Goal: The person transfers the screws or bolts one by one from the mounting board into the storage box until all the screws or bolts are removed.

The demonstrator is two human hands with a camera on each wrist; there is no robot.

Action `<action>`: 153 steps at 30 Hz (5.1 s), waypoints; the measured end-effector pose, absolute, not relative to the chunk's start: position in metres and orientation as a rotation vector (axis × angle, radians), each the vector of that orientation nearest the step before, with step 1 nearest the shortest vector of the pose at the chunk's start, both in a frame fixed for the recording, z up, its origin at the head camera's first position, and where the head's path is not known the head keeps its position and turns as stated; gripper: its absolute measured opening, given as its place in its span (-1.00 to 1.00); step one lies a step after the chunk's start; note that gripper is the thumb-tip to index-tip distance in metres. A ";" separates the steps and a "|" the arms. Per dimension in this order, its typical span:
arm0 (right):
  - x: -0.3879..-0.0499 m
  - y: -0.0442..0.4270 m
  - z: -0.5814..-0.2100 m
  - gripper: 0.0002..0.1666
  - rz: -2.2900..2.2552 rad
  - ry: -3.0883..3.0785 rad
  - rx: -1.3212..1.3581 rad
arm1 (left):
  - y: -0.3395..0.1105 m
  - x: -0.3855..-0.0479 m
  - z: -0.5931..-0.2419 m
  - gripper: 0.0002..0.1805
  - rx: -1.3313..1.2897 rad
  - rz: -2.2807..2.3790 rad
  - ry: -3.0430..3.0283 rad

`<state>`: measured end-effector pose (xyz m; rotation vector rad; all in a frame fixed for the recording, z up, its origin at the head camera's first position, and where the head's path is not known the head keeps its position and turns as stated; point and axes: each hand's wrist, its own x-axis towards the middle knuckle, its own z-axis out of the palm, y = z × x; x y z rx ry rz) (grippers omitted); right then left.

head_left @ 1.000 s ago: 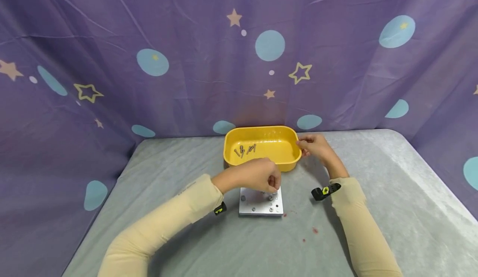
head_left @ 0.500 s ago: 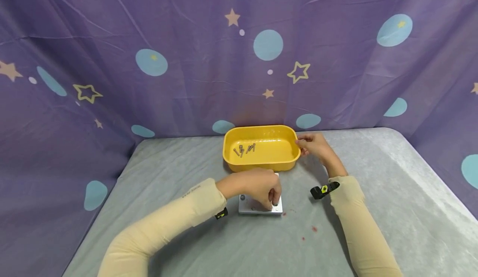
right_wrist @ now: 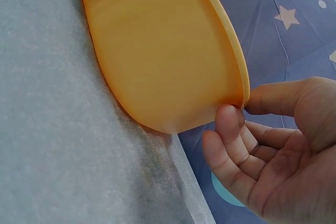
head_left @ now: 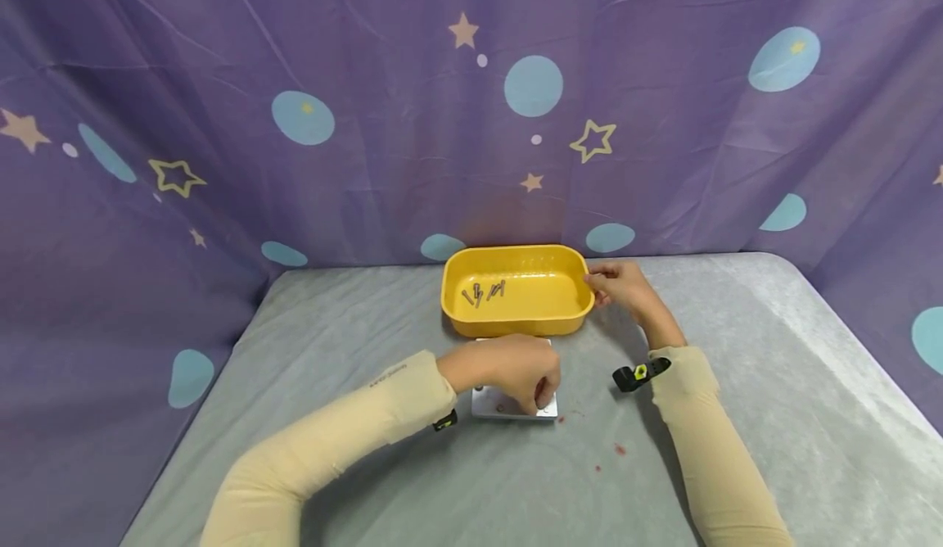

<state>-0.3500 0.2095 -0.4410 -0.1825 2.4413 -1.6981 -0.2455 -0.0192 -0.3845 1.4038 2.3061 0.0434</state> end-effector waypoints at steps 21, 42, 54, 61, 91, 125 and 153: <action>-0.350 0.209 -0.441 -0.51 -1.708 2.407 -0.146 | -0.017 -0.241 -0.386 -0.82 1.406 0.074 2.297; -0.351 0.211 -0.437 -0.49 -1.677 2.379 -0.137 | -0.013 -0.234 -0.382 -0.76 1.335 0.022 2.319; -0.330 0.204 -0.409 -0.52 -1.685 2.359 -0.145 | -0.008 -0.231 -0.383 -0.75 1.318 -0.057 2.363; -0.330 0.204 -0.409 -0.52 -1.681 2.356 -0.114 | -0.007 -0.231 -0.388 -0.70 1.335 -0.079 2.372; -0.352 0.209 -0.434 -0.48 -1.679 2.426 -0.123 | -0.005 -0.227 -0.384 -0.67 1.326 -0.188 2.426; -0.347 0.210 -0.445 -0.52 -1.702 2.404 -0.149 | -0.016 -0.215 -0.388 -0.78 1.347 -0.078 2.502; -0.348 0.209 -0.441 -0.53 -1.694 2.426 -0.130 | -0.021 -0.219 -0.383 -0.72 1.410 0.051 2.450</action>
